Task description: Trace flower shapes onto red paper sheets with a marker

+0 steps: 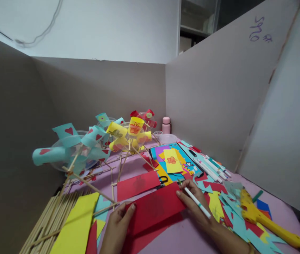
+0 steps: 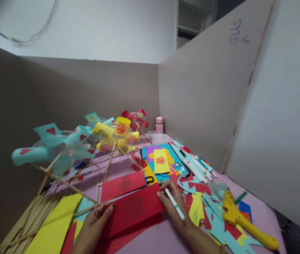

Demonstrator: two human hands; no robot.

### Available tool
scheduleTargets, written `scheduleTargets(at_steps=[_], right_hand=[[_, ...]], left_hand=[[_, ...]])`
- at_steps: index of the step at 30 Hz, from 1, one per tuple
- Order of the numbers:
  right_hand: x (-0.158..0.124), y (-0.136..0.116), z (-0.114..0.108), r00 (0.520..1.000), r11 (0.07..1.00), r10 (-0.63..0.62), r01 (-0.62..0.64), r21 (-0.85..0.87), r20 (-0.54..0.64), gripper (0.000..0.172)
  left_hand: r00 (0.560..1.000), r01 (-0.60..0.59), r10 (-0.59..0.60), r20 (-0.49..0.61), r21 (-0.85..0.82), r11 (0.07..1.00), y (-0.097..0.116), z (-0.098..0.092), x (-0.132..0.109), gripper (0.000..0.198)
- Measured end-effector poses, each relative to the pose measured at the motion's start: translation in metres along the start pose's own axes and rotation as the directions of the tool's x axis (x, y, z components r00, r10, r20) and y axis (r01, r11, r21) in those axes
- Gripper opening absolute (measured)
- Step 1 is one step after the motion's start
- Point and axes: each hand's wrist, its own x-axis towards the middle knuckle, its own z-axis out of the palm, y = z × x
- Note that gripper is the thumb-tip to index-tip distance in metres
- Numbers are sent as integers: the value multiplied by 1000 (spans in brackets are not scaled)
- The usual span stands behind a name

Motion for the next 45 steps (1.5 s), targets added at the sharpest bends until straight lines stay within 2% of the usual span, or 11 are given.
scheduleTargets(at_steps=[3,7,13,22,29,36,42,45], right_hand=[[-2,0,1,1000,1000,7,-7,16,-9,26],[-5,-4,2,999,1000,-4,3,-14,-44,23],[-7,-5,2,997,995,-18,11,-101,-69,17],[-15,-2,6,998,990,-51,46,-136,-31,13],[-15,0,5,998,986,-39,31,-163,-46,16],[-10,6,7,997,988,-40,29,-150,-71,18],[-13,9,3,997,992,-14,5,-127,-72,16],[-13,8,2,998,994,-8,1,-111,-63,17]], left_hand=[[997,42,-47,-62,-80,996,4,2,-4,43],[981,75,-93,-172,-106,992,7,3,-7,39],[963,120,-144,-229,-116,986,15,4,-10,37],[914,183,-216,-344,-125,975,13,6,-14,36],[929,143,-178,-325,-129,981,5,11,-14,42],[909,178,-219,-354,-146,973,-1,9,-12,42],[950,136,-177,-255,-172,976,-6,12,-10,42],[954,120,-160,-255,-168,979,-5,14,-10,40]])
